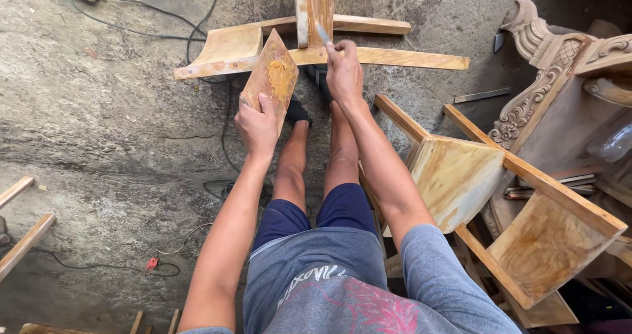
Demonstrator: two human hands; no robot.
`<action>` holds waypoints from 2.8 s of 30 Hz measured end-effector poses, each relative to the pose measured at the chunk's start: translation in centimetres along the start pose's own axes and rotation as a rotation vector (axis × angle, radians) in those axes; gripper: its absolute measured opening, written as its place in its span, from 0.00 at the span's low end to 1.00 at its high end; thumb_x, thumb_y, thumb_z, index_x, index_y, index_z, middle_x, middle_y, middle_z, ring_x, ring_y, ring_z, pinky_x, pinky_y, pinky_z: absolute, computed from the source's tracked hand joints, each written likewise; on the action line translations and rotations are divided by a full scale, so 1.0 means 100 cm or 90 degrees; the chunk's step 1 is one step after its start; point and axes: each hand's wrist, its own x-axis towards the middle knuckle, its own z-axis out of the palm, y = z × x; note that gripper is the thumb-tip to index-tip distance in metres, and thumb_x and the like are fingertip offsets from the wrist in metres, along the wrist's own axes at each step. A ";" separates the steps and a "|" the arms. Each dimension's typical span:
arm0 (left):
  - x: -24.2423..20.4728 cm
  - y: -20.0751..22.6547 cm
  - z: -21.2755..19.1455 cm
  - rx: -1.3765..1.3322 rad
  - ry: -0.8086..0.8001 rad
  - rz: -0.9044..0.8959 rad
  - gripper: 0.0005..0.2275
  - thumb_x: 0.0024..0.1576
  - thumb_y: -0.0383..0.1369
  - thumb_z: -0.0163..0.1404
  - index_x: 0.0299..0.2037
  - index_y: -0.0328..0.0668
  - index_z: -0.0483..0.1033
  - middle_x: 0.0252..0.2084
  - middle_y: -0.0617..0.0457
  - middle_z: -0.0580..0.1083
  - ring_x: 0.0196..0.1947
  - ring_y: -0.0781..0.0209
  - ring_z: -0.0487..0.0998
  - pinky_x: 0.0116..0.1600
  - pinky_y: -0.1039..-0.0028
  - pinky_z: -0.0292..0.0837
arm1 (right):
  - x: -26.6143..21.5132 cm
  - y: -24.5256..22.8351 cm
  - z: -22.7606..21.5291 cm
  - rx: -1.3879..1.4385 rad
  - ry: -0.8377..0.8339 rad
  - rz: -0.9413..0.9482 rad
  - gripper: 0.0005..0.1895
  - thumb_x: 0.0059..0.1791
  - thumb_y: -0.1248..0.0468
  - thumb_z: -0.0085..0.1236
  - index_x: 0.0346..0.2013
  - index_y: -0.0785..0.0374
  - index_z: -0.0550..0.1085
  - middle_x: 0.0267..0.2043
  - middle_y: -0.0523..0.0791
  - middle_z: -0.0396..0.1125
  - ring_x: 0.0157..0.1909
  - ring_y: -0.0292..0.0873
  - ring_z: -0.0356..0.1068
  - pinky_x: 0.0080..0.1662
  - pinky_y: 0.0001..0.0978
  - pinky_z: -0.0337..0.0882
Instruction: The person applies wood filler to the joints and gaps of a wooden chair frame using a small knife. They repeatedly take the filler from a wooden board and spread it onto different sections of the frame before scraping off the excess.
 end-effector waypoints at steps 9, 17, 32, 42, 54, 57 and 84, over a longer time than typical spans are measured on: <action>0.005 -0.062 0.032 0.028 -0.075 -0.044 0.21 0.58 0.45 0.56 0.40 0.26 0.79 0.38 0.27 0.77 0.42 0.32 0.80 0.47 0.50 0.75 | -0.003 0.017 0.003 -0.176 -0.173 -0.047 0.10 0.46 0.69 0.50 0.37 0.63 0.79 0.45 0.59 0.70 0.46 0.65 0.72 0.48 0.56 0.73; -0.022 -0.071 -0.035 -0.338 -0.105 -0.180 0.23 0.57 0.46 0.57 0.49 0.28 0.79 0.42 0.42 0.81 0.43 0.52 0.83 0.49 0.63 0.76 | -0.103 0.022 -0.153 0.096 0.064 0.018 0.13 0.49 0.68 0.56 0.48 0.63 0.78 0.45 0.53 0.75 0.46 0.55 0.75 0.49 0.43 0.73; -0.113 0.025 -0.100 -0.789 -0.110 -0.146 0.24 0.60 0.38 0.57 0.62 0.29 0.70 0.57 0.47 0.74 0.53 0.55 0.77 0.56 0.63 0.74 | -0.218 -0.064 -0.288 0.391 0.076 0.028 0.14 0.52 0.68 0.56 0.52 0.66 0.76 0.37 0.46 0.75 0.30 0.37 0.77 0.33 0.29 0.76; -0.180 0.160 -0.133 -0.913 -0.147 -0.075 0.22 0.63 0.38 0.52 0.64 0.35 0.67 0.58 0.49 0.74 0.57 0.55 0.76 0.60 0.62 0.75 | -0.272 -0.079 -0.373 0.499 0.172 -0.102 0.12 0.55 0.72 0.56 0.54 0.68 0.75 0.38 0.44 0.70 0.34 0.33 0.71 0.37 0.25 0.72; -0.218 0.217 -0.162 -0.998 -0.209 -0.033 0.17 0.65 0.34 0.49 0.60 0.32 0.69 0.56 0.45 0.75 0.55 0.52 0.79 0.59 0.60 0.79 | -0.258 -0.192 -0.393 0.234 0.311 -0.387 0.12 0.52 0.76 0.63 0.50 0.66 0.78 0.47 0.46 0.68 0.39 0.40 0.71 0.40 0.31 0.71; -0.201 0.219 -0.177 -1.003 -0.165 -0.068 0.16 0.64 0.33 0.48 0.60 0.33 0.68 0.55 0.45 0.75 0.54 0.51 0.79 0.59 0.60 0.79 | -0.256 -0.210 -0.386 0.193 0.283 -0.376 0.11 0.52 0.75 0.64 0.48 0.66 0.79 0.46 0.47 0.66 0.36 0.41 0.69 0.37 0.33 0.70; -0.063 0.201 -0.203 -0.962 -0.422 -0.254 0.19 0.64 0.36 0.49 0.62 0.33 0.66 0.57 0.44 0.75 0.55 0.51 0.79 0.59 0.62 0.78 | -0.209 -0.276 -0.351 0.577 0.116 0.035 0.09 0.55 0.69 0.56 0.49 0.71 0.74 0.33 0.45 0.74 0.32 0.37 0.76 0.35 0.28 0.78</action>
